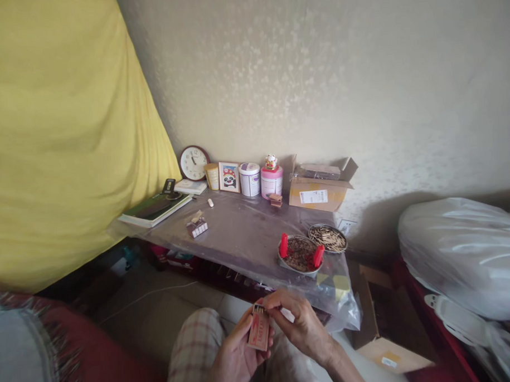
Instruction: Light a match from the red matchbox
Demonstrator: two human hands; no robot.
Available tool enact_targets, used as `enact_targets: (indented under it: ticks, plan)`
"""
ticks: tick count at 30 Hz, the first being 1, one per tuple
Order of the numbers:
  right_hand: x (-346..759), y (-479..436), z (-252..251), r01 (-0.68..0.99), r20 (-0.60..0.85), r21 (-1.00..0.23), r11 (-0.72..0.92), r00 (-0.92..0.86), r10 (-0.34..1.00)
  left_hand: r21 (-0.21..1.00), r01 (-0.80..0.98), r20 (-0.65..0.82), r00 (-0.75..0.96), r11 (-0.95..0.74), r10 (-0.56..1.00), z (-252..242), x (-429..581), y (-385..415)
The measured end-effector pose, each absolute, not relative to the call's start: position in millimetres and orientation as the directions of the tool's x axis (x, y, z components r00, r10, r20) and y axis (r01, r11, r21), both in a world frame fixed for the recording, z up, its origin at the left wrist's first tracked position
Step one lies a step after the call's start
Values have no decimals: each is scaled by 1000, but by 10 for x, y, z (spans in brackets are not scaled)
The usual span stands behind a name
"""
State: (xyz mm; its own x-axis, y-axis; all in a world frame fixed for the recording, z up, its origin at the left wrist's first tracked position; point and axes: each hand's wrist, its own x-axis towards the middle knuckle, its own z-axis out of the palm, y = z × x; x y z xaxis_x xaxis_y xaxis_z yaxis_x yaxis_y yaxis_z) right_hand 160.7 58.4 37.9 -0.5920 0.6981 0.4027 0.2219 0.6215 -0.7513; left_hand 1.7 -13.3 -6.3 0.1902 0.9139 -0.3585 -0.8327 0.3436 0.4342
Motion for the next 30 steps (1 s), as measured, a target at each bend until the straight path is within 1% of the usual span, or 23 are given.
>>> enact_targets:
  ticks: [3,8,12,18,23,27,30]
  plan:
    - [1595,583,391,237,416,-748,620,-561,716,438,-834,-359,179,335,916,-60,11,-136]
    - [1595,577,390,215,416,-750,626,-582,699,439,-834,-368,171,333,914,-58,7,-136]
    - [1603,587,375,240,421,-730,639,-579,698,451,-835,-343,163,314,925,-78,5,-139]
    - [1587,577,360,244,399,-735,633,-599,694,457,-833,-375,137,312,917,-40,13,-138]
    - [1558,573,353,262,417,-682,683,-628,657,444,-844,-381,125,300,916,-9,22,-152]
    - [1542,585,326,224,425,-733,642,-586,690,442,-842,-393,127,308,911,21,25,-143]
    - [1528,585,331,226,435,-734,640,-567,699,436,-849,-384,124,298,915,9,24,-131]
